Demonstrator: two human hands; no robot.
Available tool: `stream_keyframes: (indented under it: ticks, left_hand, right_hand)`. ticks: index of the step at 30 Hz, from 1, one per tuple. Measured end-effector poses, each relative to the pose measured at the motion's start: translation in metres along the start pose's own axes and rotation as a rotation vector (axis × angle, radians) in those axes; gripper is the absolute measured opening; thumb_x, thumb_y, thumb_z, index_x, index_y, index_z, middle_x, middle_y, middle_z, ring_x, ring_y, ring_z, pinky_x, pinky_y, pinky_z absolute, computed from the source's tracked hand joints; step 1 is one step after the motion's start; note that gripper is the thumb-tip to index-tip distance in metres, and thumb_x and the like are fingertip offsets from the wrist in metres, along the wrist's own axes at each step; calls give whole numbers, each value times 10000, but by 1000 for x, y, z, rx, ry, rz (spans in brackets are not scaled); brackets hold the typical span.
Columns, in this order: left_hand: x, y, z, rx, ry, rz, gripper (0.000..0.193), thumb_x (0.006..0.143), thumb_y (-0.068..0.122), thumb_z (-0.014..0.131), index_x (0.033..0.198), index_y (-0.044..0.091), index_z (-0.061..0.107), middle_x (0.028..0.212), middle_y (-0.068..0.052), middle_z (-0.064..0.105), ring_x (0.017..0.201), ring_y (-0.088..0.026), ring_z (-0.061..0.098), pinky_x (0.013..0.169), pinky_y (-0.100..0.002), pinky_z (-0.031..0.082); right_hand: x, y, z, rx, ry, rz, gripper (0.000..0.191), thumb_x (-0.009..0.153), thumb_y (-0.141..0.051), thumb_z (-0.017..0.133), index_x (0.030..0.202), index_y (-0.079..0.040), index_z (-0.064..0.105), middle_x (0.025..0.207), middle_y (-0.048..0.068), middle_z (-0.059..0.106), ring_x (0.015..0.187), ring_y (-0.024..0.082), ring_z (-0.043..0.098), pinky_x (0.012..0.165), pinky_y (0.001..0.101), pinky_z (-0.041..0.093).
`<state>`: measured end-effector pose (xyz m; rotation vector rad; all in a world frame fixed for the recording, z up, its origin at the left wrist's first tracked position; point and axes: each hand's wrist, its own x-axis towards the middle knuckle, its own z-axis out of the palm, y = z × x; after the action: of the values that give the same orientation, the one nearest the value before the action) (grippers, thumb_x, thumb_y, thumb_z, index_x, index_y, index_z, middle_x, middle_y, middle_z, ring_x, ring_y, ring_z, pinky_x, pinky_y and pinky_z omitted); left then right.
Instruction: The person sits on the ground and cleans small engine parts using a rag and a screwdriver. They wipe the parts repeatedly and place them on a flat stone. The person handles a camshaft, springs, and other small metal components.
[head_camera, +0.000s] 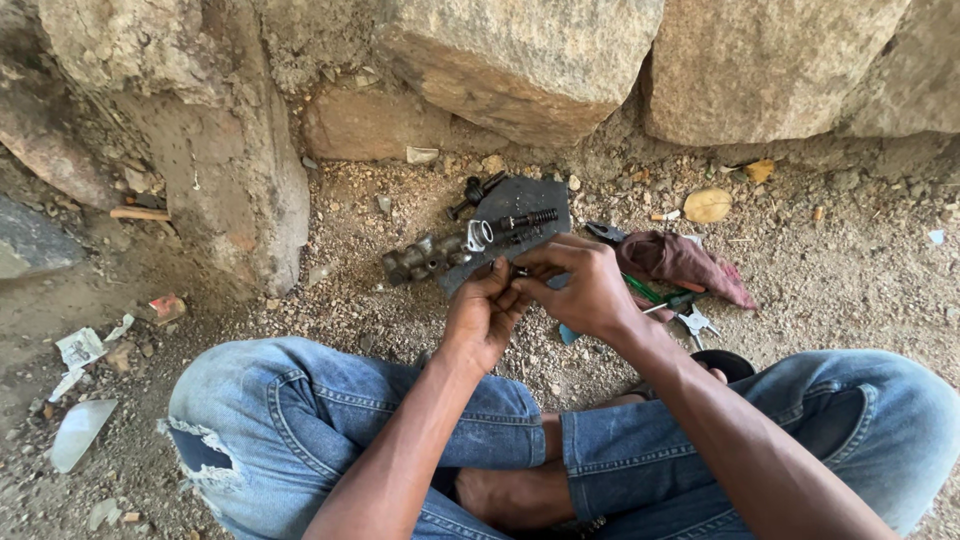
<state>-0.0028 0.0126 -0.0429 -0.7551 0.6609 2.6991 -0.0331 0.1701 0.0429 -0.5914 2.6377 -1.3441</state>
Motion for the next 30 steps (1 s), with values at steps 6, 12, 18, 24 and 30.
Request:
stream_keyframes:
  ticks: [6,12,18,24,30]
  left_hand:
    - [-4,2,-3,88,15,52,127,976,125,638,1010,9,677,861,-107,718,686,-162,669,613,-280,550]
    - [-2,19,11,113,-16,158,95,854,30,601,908,12,677,749,-103,683,595,-166,623,515,-320,547]
    - [-4,19,30,637,-44,176,127,916,113,726,995,25,773,757,-77,709,562,-105,566,509,-265,474]
    - [-2,34,29,684,79,204,162,943,160,709,954,11,771,756,-76,718,549,-129,571,499,-280,478]
    - [0,15,19,901,241,243,106,924,205,732,953,113,775,812,3,709,689,-87,604,589,-286,496]
  right_hand:
    - [0,4,4,-33,20,-40,379,719,-48,777,1097,-38,777,1047,140,780,875,209,788,862,323,646]
    - [13,0,-19,10,14,35,447,750,-47,743,1197,-37,729,1088,138,777,887,198,794,840,328,618]
    - [17,-12,-26,-51,-37,73,439,757,-49,754,1179,-3,646,1019,125,774,922,193,778,880,300,652]
    - [26,-7,-60,-148,-118,314,538,767,-206,833,1282,-153,685,1164,63,754,939,184,762,854,348,636]
    - [2,28,-99,-663,-261,429,303,853,-398,727,1078,-225,833,1070,45,817,931,208,765,896,393,614]
